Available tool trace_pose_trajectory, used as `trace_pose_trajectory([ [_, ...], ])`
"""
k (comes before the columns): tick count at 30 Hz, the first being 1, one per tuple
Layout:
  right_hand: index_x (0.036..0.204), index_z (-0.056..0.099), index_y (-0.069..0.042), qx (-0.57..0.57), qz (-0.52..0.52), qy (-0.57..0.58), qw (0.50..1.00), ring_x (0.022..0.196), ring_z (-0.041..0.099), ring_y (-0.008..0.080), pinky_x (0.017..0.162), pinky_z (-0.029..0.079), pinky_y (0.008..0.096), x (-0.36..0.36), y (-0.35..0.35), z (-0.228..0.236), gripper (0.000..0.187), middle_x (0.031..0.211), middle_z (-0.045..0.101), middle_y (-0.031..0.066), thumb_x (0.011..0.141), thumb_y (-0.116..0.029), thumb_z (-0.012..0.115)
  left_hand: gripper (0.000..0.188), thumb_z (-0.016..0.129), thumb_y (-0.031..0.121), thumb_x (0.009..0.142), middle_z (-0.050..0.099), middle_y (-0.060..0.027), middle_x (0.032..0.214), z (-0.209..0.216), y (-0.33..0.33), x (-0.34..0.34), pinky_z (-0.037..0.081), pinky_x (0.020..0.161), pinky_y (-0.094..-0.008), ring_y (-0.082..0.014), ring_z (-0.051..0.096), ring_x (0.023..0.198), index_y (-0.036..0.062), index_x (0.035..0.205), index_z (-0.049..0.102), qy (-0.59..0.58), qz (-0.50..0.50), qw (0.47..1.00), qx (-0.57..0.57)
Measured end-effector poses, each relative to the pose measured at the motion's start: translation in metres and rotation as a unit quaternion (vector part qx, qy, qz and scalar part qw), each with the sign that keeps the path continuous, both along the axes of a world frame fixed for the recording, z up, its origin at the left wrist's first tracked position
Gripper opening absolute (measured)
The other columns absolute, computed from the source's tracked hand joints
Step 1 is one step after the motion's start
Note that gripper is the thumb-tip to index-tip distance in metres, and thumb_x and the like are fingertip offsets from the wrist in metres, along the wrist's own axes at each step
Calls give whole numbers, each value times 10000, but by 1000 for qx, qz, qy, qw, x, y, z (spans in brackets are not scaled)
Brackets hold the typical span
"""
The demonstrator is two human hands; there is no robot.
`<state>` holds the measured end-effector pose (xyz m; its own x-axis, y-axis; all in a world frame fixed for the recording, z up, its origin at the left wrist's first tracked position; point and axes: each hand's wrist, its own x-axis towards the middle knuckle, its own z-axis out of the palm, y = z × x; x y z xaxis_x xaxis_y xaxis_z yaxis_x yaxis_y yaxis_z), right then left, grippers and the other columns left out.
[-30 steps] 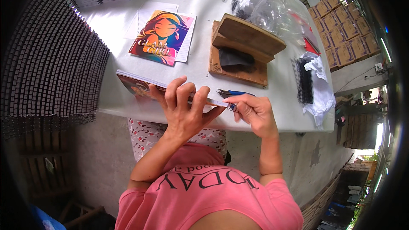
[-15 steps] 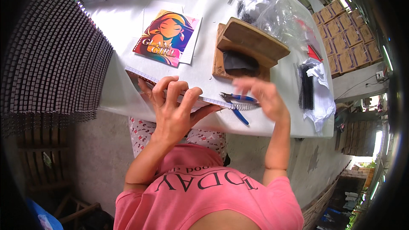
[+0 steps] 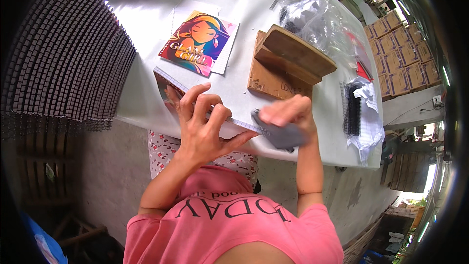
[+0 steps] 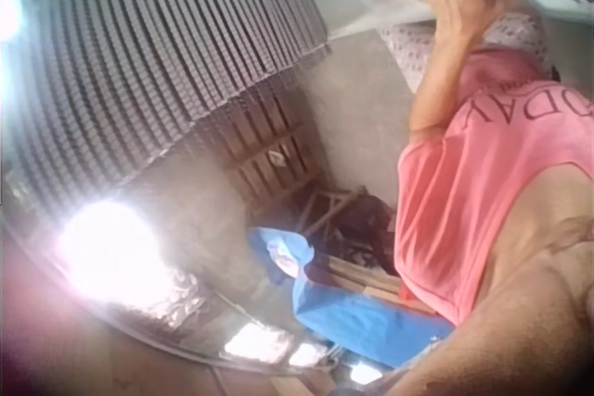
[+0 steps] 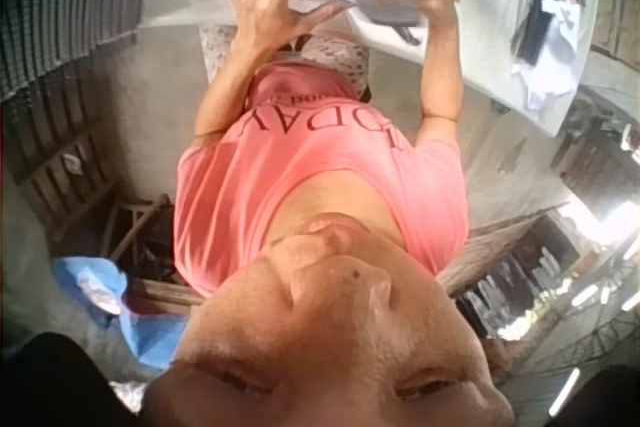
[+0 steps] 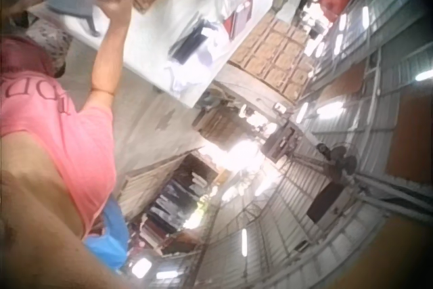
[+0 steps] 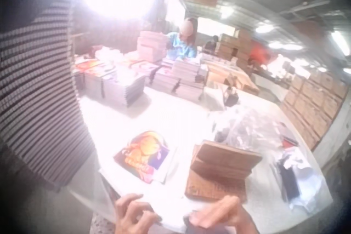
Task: The person trims the excess wire ends of spiral-bound notebooks using pliers and smooths the cut edges with a file before placing them on a stack.
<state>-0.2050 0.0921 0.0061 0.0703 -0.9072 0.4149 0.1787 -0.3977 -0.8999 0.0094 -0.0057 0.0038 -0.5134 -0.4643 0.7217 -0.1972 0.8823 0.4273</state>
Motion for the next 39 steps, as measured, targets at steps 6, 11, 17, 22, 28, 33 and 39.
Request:
trace_pose_trajectory([
  [6,828,711,-39,-92,77,-62,991,860,651,316,759,518,414,7,-9,8,142,886,666,203,693,-8,680,489,812,422,564,462,-73,814,0,0,-1,346,870,-465,-335,419,1061,70,753,529,-5,4,1000,8],
  [11,824,708,-33,-177,79,-46,980,840,657,313,748,527,386,12,-16,21,103,878,662,222,725,-26,683,526,788,458,563,485,-78,853,-5,-4,0,305,914,-510,-307,436,1067,93,852,546,6,0,1000,24],
  [17,871,699,-1,-81,-51,87,992,862,661,238,729,523,292,30,-32,30,286,945,676,155,636,132,602,741,788,485,539,502,-60,891,-6,-7,0,194,965,-599,-297,436,1076,128,1117,492,27,8,999,46],
  [22,917,688,-2,77,-263,192,942,858,666,244,782,523,320,14,-37,12,316,959,668,177,625,110,638,628,869,322,370,457,-71,920,18,-40,21,305,922,-486,-300,418,1065,114,883,573,-10,91,995,28],
  [28,861,707,-18,66,-203,121,969,869,659,282,798,494,276,28,-57,16,365,947,667,196,588,151,535,612,804,534,356,442,-79,988,8,-59,23,364,847,-430,-289,414,1052,82,695,569,3,80,996,27],
  [33,802,699,-2,47,-120,177,976,829,664,286,762,518,324,29,-52,25,147,898,663,224,700,43,603,580,848,453,363,447,-116,1047,10,-49,11,374,884,-451,-339,400,1083,52,629,523,50,32,997,41],
  [39,729,680,10,54,-64,191,978,803,656,313,743,523,374,26,-50,34,79,876,657,237,737,-28,611,614,833,473,358,413,-139,1139,8,-49,10,336,954,-498,-370,356,1178,42,653,509,54,12,997,60],
])
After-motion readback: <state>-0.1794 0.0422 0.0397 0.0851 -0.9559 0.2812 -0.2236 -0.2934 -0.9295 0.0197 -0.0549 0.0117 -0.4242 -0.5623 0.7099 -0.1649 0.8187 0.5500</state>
